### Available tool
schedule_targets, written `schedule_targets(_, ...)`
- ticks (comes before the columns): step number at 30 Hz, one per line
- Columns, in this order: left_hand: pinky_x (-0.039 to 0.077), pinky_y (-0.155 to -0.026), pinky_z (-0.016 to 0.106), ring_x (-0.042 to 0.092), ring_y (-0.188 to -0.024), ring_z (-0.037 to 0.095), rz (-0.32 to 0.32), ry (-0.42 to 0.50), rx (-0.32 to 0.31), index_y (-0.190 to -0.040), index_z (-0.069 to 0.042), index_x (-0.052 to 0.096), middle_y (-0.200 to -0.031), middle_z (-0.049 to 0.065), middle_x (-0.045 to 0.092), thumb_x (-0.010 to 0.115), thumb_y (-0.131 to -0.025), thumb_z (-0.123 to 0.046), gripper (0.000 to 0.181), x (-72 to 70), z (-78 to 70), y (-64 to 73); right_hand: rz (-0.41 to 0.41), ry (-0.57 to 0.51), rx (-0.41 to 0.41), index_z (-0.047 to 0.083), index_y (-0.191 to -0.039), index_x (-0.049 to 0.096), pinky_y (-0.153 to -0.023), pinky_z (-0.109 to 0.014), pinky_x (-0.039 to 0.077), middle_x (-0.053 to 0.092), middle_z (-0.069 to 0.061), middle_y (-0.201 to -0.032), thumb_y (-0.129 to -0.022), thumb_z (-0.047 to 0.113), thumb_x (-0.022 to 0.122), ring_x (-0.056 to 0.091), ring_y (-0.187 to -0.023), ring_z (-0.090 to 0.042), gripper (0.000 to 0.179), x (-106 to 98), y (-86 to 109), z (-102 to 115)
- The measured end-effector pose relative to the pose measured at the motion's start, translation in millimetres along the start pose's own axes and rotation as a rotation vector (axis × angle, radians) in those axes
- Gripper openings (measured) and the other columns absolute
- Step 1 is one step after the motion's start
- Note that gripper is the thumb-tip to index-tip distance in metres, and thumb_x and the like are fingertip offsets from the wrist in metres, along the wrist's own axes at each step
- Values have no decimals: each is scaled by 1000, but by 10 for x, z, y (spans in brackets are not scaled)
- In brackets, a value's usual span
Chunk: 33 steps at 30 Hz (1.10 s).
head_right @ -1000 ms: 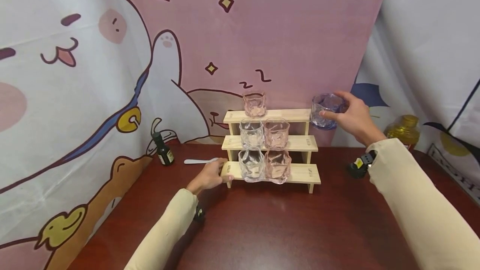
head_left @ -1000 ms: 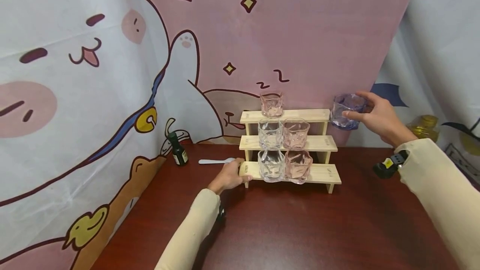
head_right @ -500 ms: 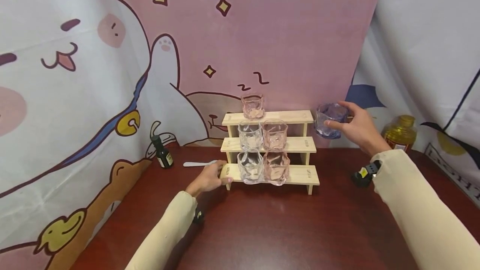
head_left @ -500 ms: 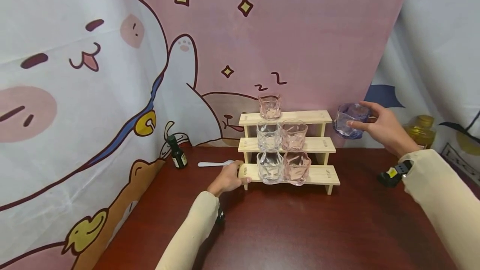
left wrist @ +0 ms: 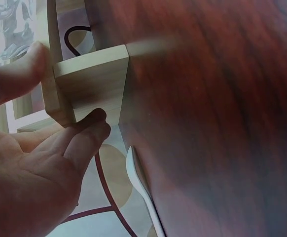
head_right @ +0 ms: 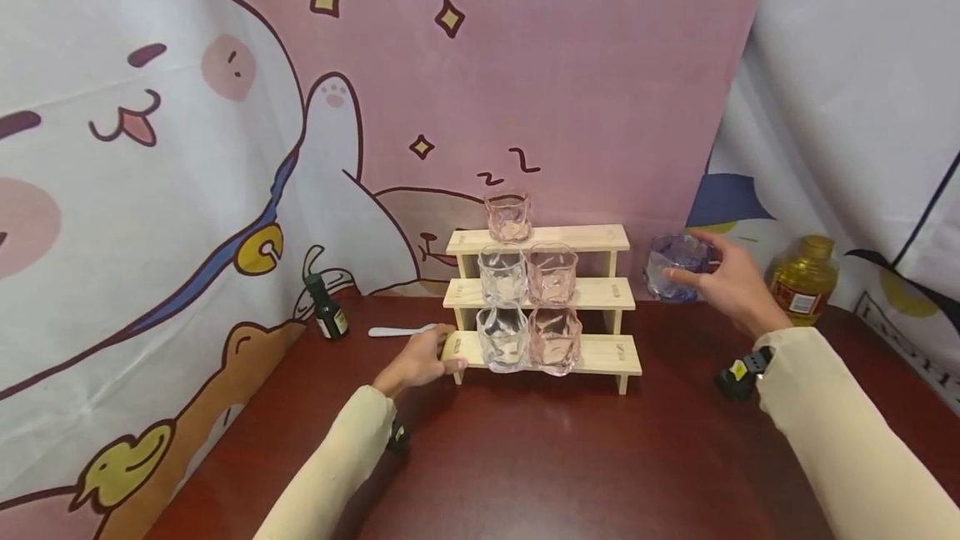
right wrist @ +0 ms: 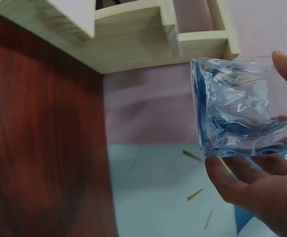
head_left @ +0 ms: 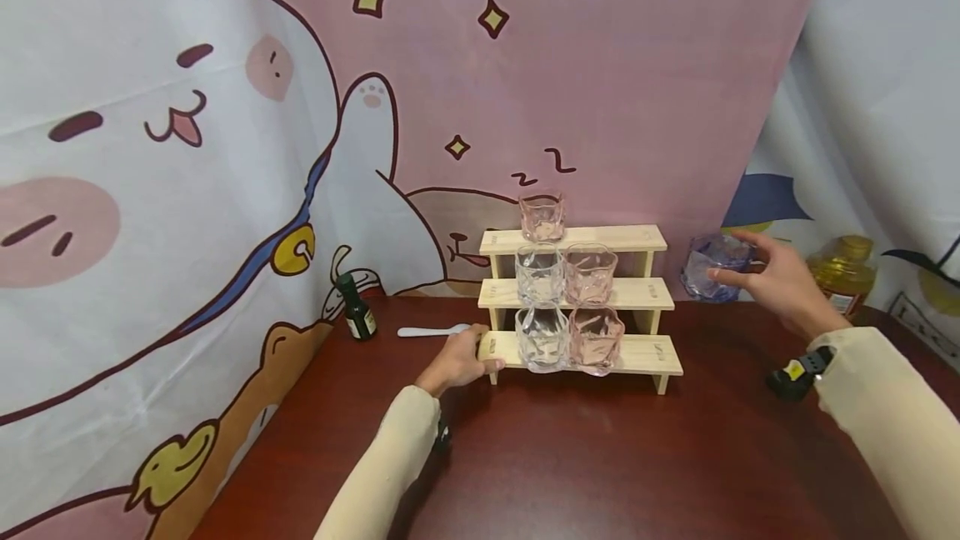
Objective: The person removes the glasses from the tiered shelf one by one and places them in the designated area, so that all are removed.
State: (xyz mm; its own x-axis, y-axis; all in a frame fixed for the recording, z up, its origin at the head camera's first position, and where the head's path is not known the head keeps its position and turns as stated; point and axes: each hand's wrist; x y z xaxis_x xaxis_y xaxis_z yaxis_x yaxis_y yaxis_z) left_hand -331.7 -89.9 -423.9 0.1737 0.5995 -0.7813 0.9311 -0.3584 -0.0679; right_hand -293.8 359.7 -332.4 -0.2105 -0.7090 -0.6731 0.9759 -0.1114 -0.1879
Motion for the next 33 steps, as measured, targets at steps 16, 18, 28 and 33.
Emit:
schedule_targets(16, 47, -83, 35, 54, -88, 19, -9, 5, 7, -131, 2, 56, -105, 15, 67, 81, -85, -20, 56, -21, -7, 5, 63, -4, 73, 0, -159, 10, -98, -73, 38, 22, -44, -154, -94, 47, 65, 33, -132, -64, 98, 293, 21, -411)
schedule_targets(18, 47, -82, 35, 55, -88, 19, -9, 10, 11, -130, 2, 56, -106, 16, 67, 81, -85, -19, 56, -18, -6, 3, 66, -13, 85, 0, -159, 9, -99, -73, 37, 19, -43, -156, -94, 47, 66, 32, -133, -65, 98, 330, 33, -437)
schedule_targets(28, 47, -84, 35, 55, -88, 19, -7, 29, 6, -130, 1, 57, -105, 14, 67, 81, -85, -19, 55, -15, -13, 9, 121, -65, 122, -1, -159, 5, -102, -75, 31, 12, -43, -158, -92, 43, 70, 27, -136, -63, 103, 485, 40, -632)
schedule_targets(33, 48, -84, 36, 55, -89, 19, -4, 29, 1, -132, 2, 56, -106, 15, 66, 81, -85, -19, 57, -9, -1, 7, 124, -73, 141, -1, -159, 6, -102, -74, 33, 14, -43, -157, -90, 42, 73, 28, -135, -63, 105, 566, 16, -681)
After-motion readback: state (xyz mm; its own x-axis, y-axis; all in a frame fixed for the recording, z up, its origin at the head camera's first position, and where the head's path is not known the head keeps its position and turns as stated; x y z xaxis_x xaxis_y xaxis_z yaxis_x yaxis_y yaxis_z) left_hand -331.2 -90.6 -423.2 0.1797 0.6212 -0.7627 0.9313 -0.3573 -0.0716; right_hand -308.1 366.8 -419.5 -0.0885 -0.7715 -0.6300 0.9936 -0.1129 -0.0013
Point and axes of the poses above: each hand's wrist, its own y-axis away from the middle knuckle, its own x-axis out of the palm, z = x × y
